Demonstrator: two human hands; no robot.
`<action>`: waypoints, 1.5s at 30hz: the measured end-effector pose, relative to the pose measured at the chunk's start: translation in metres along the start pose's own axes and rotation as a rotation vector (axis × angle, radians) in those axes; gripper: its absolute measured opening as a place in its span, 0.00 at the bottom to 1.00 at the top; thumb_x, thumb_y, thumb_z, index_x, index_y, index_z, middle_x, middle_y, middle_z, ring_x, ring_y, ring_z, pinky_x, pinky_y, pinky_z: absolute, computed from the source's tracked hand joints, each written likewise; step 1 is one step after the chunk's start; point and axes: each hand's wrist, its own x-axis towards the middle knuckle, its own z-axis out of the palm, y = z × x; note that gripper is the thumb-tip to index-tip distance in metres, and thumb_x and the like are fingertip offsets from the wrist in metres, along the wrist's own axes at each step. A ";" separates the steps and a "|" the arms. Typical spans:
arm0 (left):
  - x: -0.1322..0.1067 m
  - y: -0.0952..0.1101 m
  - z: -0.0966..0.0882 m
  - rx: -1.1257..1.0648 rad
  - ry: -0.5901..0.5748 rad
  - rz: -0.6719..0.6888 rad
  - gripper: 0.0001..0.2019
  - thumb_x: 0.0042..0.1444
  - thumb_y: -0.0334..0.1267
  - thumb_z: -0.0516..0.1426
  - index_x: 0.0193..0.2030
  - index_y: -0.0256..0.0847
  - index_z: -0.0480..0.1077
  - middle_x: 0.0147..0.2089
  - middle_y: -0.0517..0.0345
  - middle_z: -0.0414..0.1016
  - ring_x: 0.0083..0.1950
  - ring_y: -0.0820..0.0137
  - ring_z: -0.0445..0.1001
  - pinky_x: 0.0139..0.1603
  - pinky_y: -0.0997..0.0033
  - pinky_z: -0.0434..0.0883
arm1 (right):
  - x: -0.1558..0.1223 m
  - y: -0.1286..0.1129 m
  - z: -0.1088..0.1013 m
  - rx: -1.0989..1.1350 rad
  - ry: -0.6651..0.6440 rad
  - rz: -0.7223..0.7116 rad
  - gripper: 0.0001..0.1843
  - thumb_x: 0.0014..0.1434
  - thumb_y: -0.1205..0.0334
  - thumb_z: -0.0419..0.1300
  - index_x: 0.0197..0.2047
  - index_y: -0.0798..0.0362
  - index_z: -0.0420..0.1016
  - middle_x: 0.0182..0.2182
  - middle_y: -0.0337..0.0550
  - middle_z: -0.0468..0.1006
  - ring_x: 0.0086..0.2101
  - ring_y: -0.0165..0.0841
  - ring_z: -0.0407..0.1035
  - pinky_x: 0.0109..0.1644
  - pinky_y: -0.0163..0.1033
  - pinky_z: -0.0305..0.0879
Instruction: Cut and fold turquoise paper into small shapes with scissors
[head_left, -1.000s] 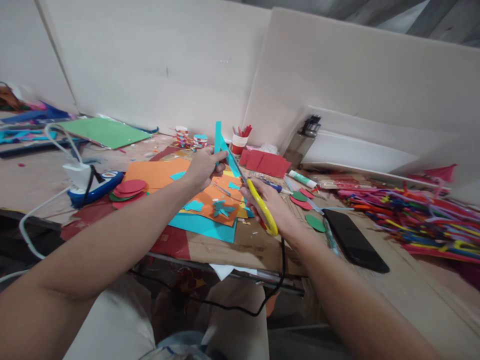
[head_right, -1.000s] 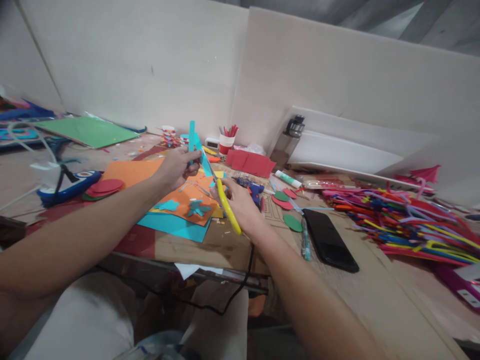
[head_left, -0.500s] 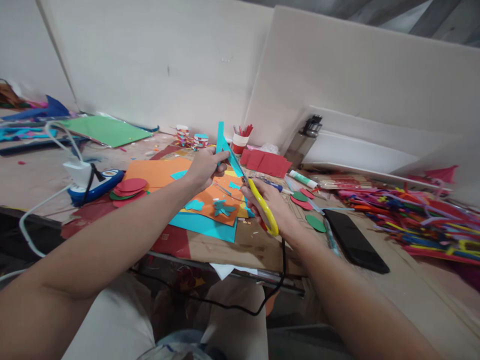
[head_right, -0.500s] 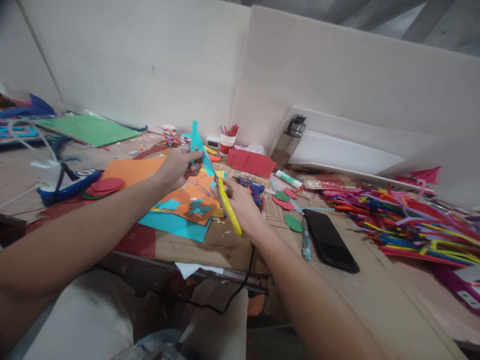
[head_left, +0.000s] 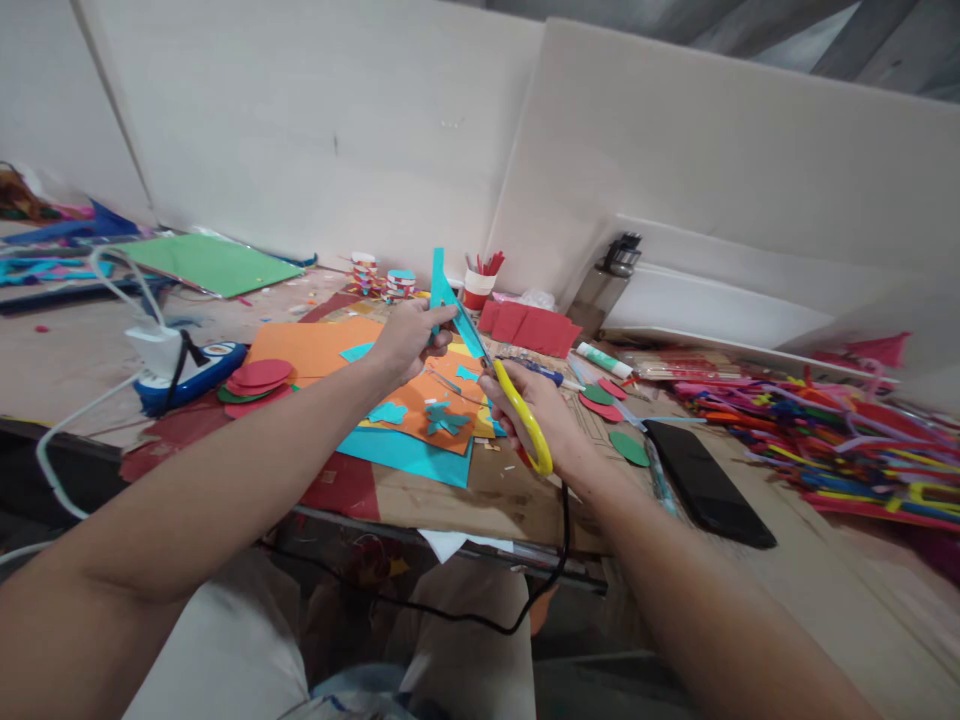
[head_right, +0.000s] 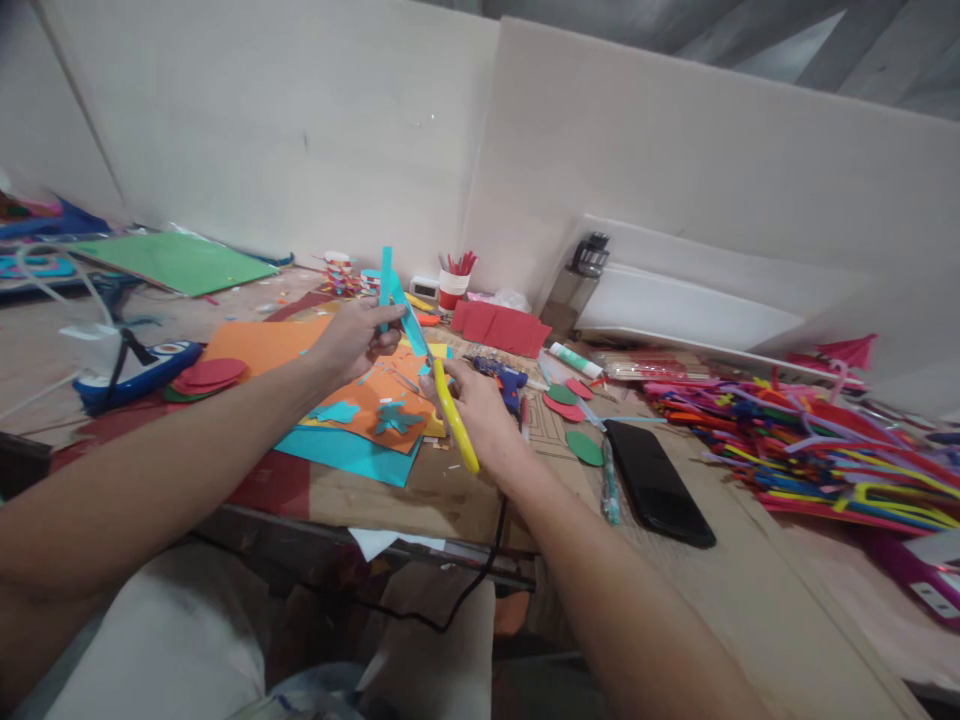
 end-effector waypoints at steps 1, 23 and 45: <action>0.001 0.000 -0.001 0.006 0.008 0.000 0.12 0.55 0.27 0.58 0.23 0.36 0.61 0.19 0.65 0.62 0.15 0.83 0.57 0.16 0.82 0.50 | 0.000 0.000 0.000 0.000 -0.003 0.001 0.18 0.59 0.44 0.59 0.36 0.51 0.64 0.21 0.32 0.66 0.17 0.24 0.60 0.16 0.29 0.60; -0.003 0.000 0.002 0.035 -0.008 0.021 0.09 0.56 0.26 0.56 0.26 0.36 0.62 0.20 0.65 0.64 0.16 0.84 0.56 0.17 0.81 0.49 | 0.004 0.004 0.001 -0.012 -0.006 -0.043 0.20 0.60 0.42 0.57 0.37 0.51 0.64 0.22 0.32 0.65 0.19 0.24 0.59 0.21 0.30 0.57; 0.003 -0.003 -0.004 -0.024 -0.003 -0.023 0.10 0.54 0.29 0.58 0.24 0.35 0.64 0.19 0.64 0.63 0.15 0.83 0.58 0.15 0.81 0.50 | -0.001 -0.002 0.002 0.009 0.004 0.031 0.19 0.60 0.42 0.58 0.38 0.51 0.65 0.22 0.33 0.66 0.17 0.24 0.61 0.15 0.28 0.60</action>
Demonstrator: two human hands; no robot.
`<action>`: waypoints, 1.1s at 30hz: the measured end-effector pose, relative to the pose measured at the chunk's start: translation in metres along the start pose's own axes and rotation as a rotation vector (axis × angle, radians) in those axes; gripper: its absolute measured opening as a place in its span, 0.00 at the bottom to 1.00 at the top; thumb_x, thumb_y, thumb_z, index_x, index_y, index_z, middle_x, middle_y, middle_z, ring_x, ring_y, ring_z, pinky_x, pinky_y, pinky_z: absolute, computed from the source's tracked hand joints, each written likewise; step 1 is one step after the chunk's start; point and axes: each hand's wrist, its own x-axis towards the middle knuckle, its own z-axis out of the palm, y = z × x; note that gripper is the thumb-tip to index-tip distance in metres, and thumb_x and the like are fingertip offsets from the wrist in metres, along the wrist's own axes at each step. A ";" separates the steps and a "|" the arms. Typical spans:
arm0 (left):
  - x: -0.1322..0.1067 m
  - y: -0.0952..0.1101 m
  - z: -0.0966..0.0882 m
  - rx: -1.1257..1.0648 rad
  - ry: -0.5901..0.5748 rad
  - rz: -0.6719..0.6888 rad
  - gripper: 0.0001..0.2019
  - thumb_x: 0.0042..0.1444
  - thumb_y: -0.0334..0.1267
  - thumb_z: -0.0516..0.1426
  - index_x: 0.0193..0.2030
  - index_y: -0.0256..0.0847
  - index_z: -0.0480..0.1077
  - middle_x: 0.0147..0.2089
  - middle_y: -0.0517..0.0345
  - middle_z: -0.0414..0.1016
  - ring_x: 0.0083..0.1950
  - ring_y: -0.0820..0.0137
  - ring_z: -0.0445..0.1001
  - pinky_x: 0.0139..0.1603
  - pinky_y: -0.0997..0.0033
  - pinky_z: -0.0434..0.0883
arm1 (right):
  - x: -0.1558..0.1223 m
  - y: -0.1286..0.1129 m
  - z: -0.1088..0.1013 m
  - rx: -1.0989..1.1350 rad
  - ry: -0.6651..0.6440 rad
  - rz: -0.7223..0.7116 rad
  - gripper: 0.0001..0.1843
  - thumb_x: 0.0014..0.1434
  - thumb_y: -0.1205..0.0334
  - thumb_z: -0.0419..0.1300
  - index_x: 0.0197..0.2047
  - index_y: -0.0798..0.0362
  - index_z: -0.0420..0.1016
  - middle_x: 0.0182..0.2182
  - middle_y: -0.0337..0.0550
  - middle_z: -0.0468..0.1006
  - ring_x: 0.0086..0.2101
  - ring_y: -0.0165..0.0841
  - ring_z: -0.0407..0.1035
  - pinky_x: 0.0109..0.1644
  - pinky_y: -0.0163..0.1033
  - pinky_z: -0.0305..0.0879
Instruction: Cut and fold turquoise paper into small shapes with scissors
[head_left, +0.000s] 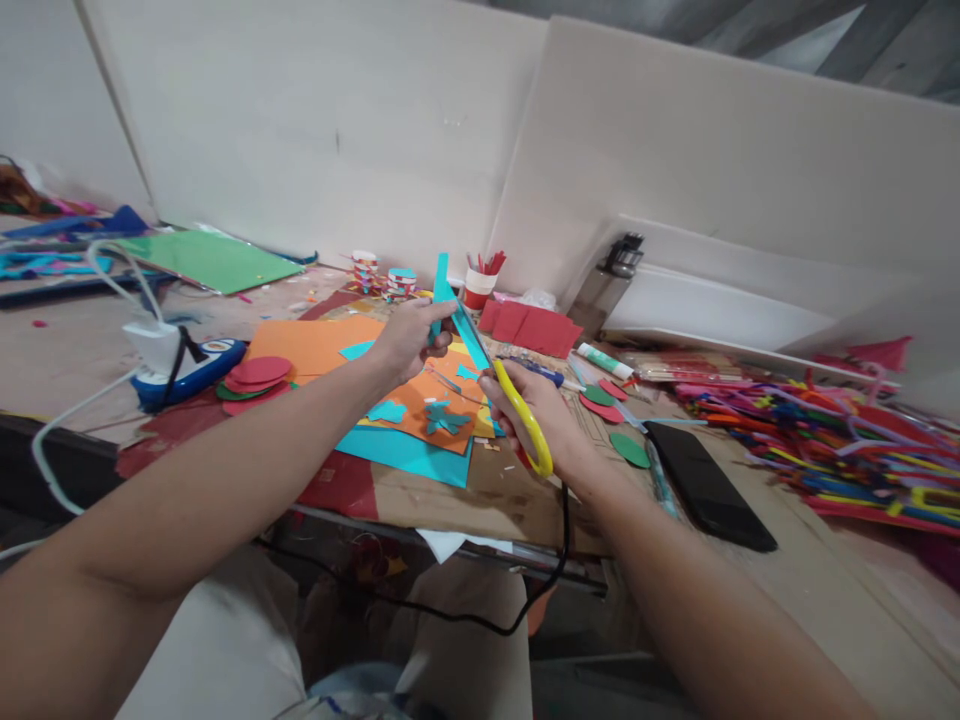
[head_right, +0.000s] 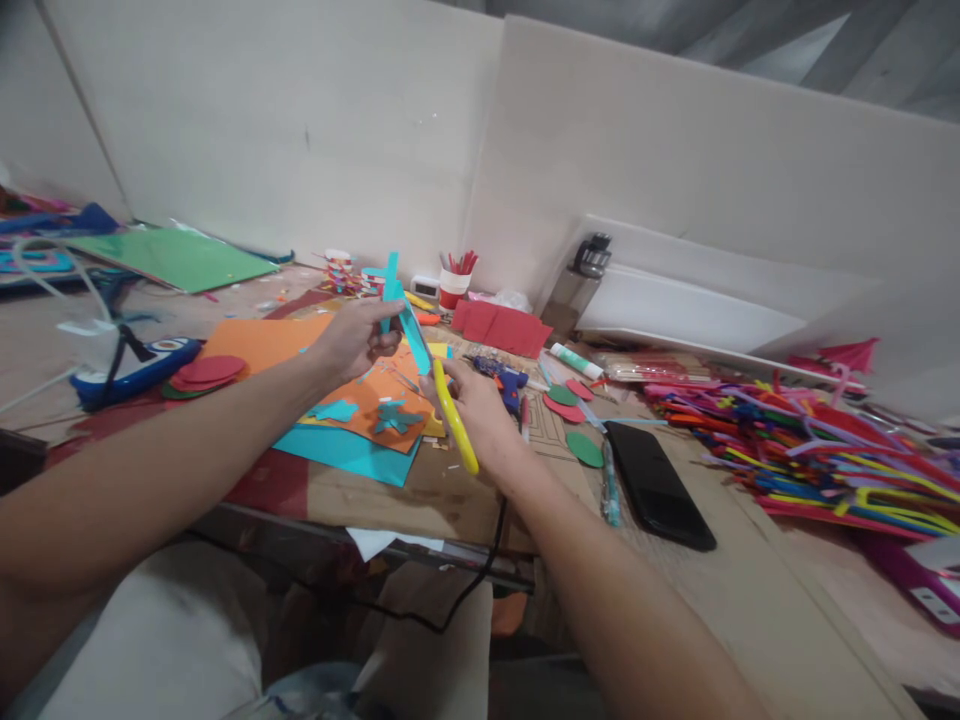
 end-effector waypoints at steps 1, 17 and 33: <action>0.001 0.000 -0.001 0.006 0.012 0.004 0.09 0.54 0.30 0.58 0.25 0.34 0.65 0.20 0.64 0.63 0.15 0.83 0.58 0.15 0.81 0.49 | 0.000 0.000 0.000 0.002 -0.002 -0.002 0.19 0.60 0.42 0.58 0.37 0.51 0.64 0.22 0.33 0.65 0.17 0.24 0.61 0.15 0.29 0.61; -0.003 0.001 0.001 0.006 -0.028 0.014 0.10 0.56 0.25 0.56 0.25 0.36 0.62 0.20 0.64 0.63 0.15 0.84 0.57 0.16 0.82 0.47 | 0.003 0.006 -0.002 -0.016 -0.030 -0.056 0.17 0.60 0.44 0.57 0.39 0.50 0.65 0.23 0.32 0.66 0.20 0.25 0.60 0.21 0.30 0.61; -0.003 0.001 0.002 -0.003 -0.027 0.010 0.11 0.57 0.25 0.55 0.24 0.36 0.62 0.19 0.64 0.63 0.15 0.84 0.56 0.15 0.82 0.48 | 0.004 0.007 0.000 -0.006 -0.005 -0.016 0.18 0.58 0.44 0.59 0.38 0.50 0.65 0.22 0.33 0.66 0.18 0.25 0.62 0.17 0.30 0.64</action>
